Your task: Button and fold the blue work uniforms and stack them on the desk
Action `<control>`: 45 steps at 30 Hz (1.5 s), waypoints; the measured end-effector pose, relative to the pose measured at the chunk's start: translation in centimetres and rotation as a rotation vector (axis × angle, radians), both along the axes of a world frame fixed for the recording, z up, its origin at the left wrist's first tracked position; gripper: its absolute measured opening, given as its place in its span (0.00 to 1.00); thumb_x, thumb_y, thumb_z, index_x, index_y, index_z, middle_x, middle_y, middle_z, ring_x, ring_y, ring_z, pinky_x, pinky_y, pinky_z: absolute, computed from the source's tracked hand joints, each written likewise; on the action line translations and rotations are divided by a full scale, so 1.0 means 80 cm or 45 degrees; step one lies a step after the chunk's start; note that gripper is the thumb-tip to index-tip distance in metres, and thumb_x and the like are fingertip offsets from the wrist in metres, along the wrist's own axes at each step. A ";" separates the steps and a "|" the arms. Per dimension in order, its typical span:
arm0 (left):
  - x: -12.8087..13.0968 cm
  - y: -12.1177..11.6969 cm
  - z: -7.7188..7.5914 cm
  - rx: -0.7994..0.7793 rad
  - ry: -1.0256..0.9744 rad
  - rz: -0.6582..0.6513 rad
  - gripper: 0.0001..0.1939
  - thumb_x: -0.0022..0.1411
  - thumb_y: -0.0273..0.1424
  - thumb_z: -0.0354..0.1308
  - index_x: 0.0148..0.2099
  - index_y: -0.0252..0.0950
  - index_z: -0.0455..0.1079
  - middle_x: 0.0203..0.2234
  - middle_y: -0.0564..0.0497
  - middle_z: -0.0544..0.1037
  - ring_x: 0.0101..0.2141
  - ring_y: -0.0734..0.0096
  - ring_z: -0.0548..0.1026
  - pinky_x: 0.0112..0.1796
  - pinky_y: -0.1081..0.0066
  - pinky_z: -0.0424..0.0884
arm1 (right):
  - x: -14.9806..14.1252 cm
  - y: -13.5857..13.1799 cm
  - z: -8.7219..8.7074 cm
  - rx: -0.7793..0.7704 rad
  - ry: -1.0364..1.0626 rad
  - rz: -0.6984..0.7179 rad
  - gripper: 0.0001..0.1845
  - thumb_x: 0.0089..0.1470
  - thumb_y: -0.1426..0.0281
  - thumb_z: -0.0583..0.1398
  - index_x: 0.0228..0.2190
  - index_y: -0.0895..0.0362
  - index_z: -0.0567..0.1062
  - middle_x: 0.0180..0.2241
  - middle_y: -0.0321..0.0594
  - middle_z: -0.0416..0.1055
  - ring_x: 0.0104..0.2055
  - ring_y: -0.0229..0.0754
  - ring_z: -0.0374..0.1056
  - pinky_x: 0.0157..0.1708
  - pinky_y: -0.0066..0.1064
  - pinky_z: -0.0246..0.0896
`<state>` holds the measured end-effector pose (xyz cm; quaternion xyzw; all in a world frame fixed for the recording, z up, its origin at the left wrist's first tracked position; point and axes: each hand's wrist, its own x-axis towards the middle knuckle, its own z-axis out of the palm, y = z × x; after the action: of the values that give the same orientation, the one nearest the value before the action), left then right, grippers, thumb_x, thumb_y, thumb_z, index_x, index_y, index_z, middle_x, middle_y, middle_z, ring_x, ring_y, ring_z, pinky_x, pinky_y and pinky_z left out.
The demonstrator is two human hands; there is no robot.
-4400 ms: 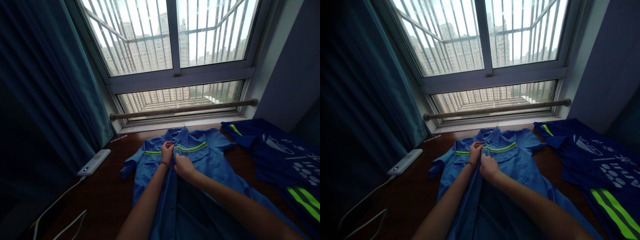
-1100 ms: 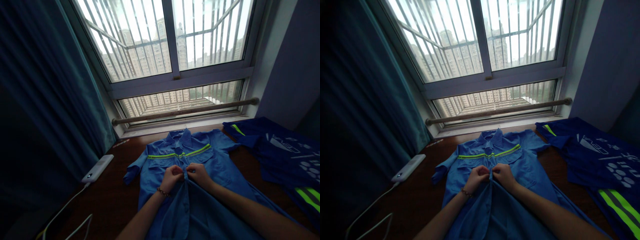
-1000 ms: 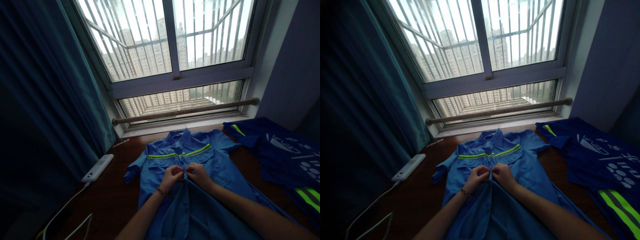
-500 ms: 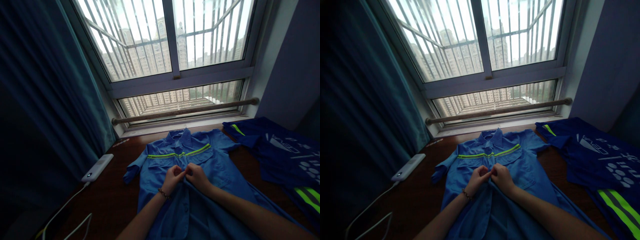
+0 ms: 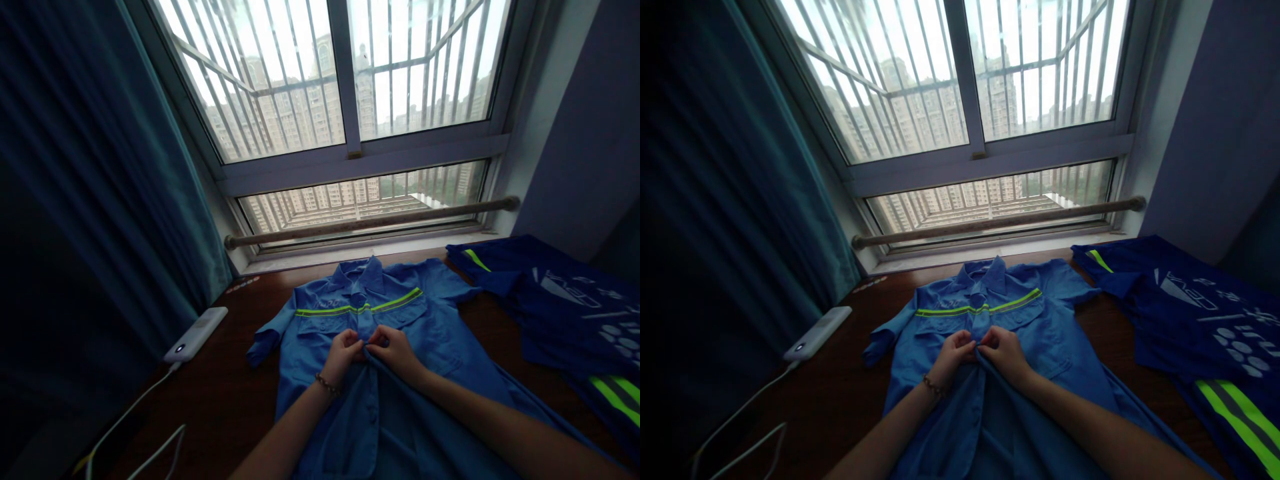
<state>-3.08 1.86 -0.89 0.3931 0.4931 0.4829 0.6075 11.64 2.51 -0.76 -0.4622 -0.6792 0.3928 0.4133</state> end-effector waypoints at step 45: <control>0.004 -0.024 0.016 0.664 0.994 -0.220 0.02 0.54 0.27 0.50 0.32 0.35 0.60 0.22 0.54 0.65 0.24 0.75 0.63 0.26 0.75 0.57 | 0.001 0.023 -0.009 -0.641 0.060 0.037 0.08 0.42 0.70 0.57 0.17 0.60 0.66 0.11 0.29 0.57 0.15 0.31 0.52 0.17 0.24 0.44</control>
<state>-2.79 -0.04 0.37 0.7240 0.5125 0.3545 0.2960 11.69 4.36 -1.50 -0.5315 -0.5567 0.5663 0.2950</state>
